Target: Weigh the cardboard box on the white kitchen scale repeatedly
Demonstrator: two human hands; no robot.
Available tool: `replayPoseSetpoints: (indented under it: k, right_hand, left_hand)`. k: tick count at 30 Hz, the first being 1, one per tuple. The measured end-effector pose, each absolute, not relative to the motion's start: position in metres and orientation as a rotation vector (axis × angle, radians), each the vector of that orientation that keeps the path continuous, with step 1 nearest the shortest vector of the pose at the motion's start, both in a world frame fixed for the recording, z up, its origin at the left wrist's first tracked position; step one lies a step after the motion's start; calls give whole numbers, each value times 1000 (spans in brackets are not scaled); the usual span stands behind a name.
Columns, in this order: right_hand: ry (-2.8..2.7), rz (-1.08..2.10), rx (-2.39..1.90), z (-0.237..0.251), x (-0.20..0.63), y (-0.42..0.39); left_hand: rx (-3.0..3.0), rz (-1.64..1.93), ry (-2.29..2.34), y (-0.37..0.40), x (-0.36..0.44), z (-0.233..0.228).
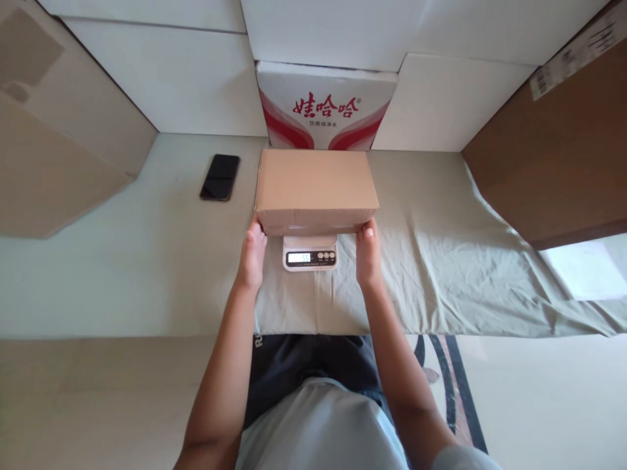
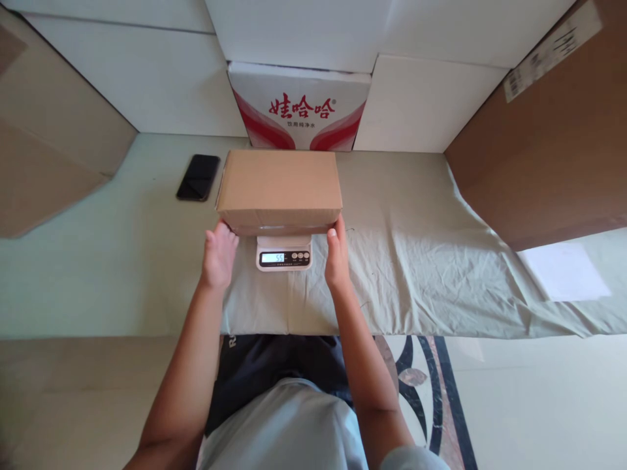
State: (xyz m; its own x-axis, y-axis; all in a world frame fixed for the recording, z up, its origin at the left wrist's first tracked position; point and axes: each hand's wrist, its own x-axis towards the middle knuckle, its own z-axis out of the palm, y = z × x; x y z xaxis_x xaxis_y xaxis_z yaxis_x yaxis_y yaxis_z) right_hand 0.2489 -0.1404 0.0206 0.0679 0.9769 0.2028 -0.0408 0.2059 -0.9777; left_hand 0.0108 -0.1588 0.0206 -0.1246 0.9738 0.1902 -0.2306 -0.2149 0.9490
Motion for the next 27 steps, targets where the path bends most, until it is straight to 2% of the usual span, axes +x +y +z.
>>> replayPoseSetpoints:
  k: [7, 14, 21, 27]
  right_hand:
    - [-1270, 906, -1003, 31, 249, -72]
    - [-1222, 945, -988, 16, 241, -7]
    - [-1117, 1073, -1058, -16, 230, 13]
    - [-1260, 1024, -1150, -19, 234, 11]
  left_hand:
    - [1137, 1494, 1028, -92, 1, 35]
    - [1079, 1413, 1104, -16, -15, 7]
    - [1000, 1410, 1168, -1, -14, -19]
    - [975, 1454, 1170, 4, -16, -29]
